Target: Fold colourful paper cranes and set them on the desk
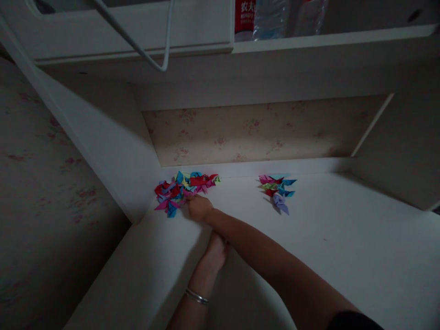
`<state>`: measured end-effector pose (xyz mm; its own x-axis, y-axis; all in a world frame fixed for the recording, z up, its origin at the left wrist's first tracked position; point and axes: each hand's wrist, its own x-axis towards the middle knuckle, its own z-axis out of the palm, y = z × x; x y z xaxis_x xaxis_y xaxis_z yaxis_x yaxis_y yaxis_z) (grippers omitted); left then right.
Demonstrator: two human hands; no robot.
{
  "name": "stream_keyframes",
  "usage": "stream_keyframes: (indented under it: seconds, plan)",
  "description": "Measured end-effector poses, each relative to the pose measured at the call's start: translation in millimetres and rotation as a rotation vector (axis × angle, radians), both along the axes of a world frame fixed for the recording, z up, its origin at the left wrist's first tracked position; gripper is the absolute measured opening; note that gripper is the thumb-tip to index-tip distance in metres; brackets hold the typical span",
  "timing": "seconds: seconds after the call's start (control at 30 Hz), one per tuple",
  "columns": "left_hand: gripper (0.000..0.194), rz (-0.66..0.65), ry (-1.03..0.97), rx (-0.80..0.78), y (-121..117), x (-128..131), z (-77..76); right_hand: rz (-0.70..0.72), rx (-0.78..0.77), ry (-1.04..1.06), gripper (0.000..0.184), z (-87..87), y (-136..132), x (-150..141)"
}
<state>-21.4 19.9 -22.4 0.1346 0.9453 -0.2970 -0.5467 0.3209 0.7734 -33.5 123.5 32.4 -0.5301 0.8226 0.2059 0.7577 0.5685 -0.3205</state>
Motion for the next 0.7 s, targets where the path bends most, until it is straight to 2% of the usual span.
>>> stream_keyframes:
  seconds: [0.13,0.23,0.4,0.47,0.6,0.7]
  plan:
    - [0.011,-0.030,0.050,0.073,0,7,5.8,-0.074,0.013,0.179,0.026,4.1,-15,41]
    - [0.012,-0.051,0.064,0.094,1,8,8.2,-0.176,-0.013,0.350,0.032,-3.5,-35,76]
    - [0.022,-0.070,0.094,0.119,-2,7,14.6,-0.360,-0.274,1.096,0.026,-24.6,-82,131]
    - [0.029,-0.094,0.130,0.124,-5,7,17.8,-0.391,-0.295,1.251,0.026,-31.6,-98,149]
    - [0.039,-0.161,0.210,0.162,-10,8,21.8,-0.397,-0.400,1.456,0.038,-45.4,-122,172]
    - [0.033,-0.259,0.317,0.225,-13,10,21.5,-0.359,-0.442,1.429,0.056,-54.7,-132,176]
